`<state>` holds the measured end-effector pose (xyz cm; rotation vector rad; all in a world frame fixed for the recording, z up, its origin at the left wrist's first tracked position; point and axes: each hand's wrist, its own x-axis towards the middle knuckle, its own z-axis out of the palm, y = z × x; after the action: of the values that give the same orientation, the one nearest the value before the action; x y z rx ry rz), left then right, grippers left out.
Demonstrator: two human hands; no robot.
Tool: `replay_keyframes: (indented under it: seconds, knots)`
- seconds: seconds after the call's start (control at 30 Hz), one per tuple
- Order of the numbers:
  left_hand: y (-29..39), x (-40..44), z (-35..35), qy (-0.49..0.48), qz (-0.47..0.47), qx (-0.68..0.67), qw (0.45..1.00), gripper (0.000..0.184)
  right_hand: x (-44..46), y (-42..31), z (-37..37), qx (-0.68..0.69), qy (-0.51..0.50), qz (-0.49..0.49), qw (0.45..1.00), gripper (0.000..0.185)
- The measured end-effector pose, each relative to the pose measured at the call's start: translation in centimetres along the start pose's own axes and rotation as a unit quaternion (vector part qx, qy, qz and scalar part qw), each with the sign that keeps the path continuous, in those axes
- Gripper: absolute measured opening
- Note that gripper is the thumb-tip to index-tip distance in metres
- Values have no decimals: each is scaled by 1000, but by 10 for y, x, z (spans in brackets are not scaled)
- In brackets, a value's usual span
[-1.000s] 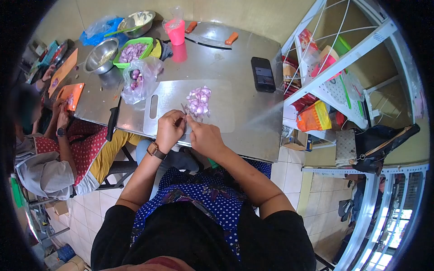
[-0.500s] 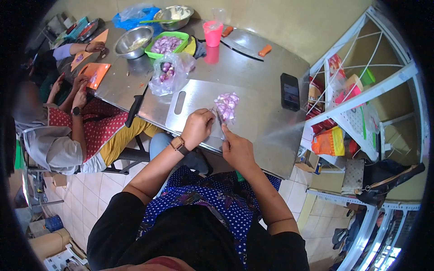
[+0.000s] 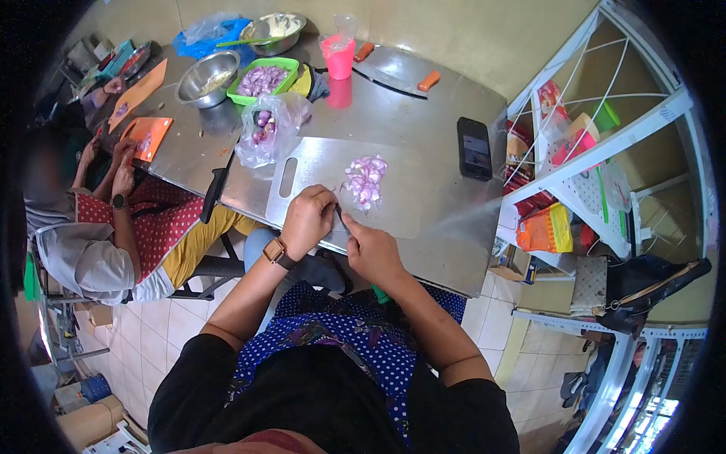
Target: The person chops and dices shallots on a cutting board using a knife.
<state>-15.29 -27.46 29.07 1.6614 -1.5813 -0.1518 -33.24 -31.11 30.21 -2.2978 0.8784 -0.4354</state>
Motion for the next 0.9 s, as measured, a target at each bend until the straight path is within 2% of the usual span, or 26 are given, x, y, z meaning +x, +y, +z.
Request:
replay_keyframes:
  seconds: [0.17,0.23,0.4,0.63,0.7,0.9]
  knots:
    - [3,7,10,9,43,19,999,12,-2,7,-12,-10,20,40,999,47]
    - [0,8,10,0,-2,-27,1000,15,-6,8,-14,-13,21,59,998,47]
    - [-7,10,1,-26,-30,-75,996,9,-4,9,-4,-33,83,-40,995,46]
    - [-9,8,8,-11,-52,-73,996,7,10,3,8,-59,51,-33,996,52]
    - [-13,8,7,-17,-24,-63,998,8,5,3,11,-69,37,-31,996,52]
    - [-13,6,8,-6,-33,-67,997,9,-15,-2,-5,-73,13,0,997,52]
